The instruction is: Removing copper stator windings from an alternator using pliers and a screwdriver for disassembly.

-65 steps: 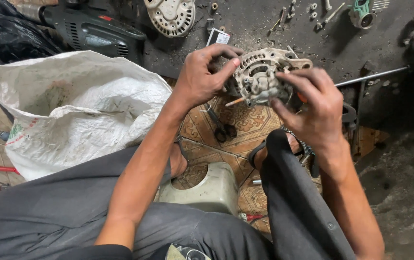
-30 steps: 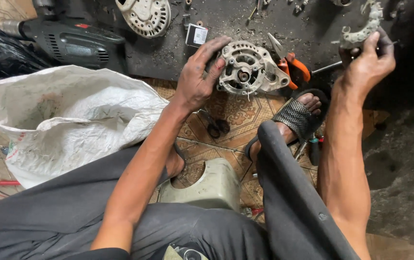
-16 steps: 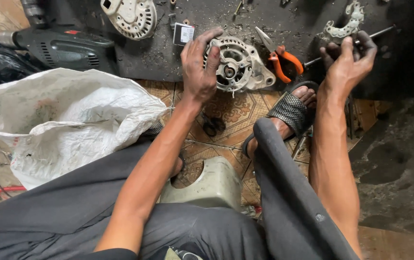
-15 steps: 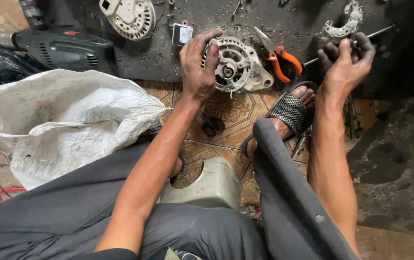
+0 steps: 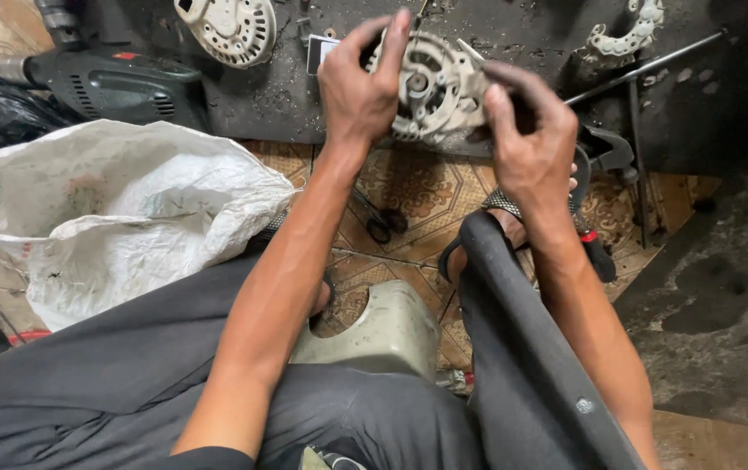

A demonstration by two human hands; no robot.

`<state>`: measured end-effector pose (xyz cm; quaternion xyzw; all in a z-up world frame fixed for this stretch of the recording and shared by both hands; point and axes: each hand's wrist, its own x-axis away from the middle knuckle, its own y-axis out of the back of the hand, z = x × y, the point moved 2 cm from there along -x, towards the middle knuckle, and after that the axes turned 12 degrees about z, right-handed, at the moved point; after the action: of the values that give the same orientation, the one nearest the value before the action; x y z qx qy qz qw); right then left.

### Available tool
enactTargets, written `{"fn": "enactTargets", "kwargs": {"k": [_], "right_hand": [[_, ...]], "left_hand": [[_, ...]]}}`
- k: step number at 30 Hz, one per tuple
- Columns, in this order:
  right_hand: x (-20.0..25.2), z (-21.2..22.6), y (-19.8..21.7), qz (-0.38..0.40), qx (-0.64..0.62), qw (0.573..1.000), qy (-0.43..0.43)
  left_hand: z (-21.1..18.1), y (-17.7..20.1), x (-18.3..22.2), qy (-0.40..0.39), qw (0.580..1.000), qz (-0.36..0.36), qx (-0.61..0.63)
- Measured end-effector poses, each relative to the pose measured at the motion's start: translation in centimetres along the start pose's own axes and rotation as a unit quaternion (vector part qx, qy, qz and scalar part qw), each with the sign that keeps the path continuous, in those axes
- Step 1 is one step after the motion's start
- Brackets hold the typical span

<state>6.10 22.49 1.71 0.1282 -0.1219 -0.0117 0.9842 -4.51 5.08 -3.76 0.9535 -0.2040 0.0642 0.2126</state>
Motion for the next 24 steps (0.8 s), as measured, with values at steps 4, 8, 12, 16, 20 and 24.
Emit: {"fn": "enactTargets", "kwargs": {"k": [4,8,12,16,20,24], "right_hand": [[-2.3,0.4,1.2,0.008,0.061,0.997,0.042],[-3.7,1.7,2.0,0.054,0.057,0.997,-0.001],[-4.3,2.2,2.8,0.072,0.122,0.990,-0.012],[-4.6,2.6,3.1,0.097,0.160,0.982,-0.006],[-4.5,2.6,3.1,0.104,0.161,0.981,-0.024],[-4.5,2.8,3.0,0.104,0.167,0.980,-0.027]], "left_hand": [[0.1,-0.1,-1.9,0.071,0.996,0.024,-0.048],[-0.1,-0.2,-3.0,0.129,0.989,0.034,-0.071],[-0.2,-0.4,-4.0,0.152,0.987,0.049,-0.037],[-0.7,-0.3,-4.1,0.128,0.990,0.054,-0.037],[0.1,-0.6,-4.1,0.146,0.987,0.058,-0.043],[0.2,-0.6,-3.9,0.127,0.989,0.047,-0.060]]}}
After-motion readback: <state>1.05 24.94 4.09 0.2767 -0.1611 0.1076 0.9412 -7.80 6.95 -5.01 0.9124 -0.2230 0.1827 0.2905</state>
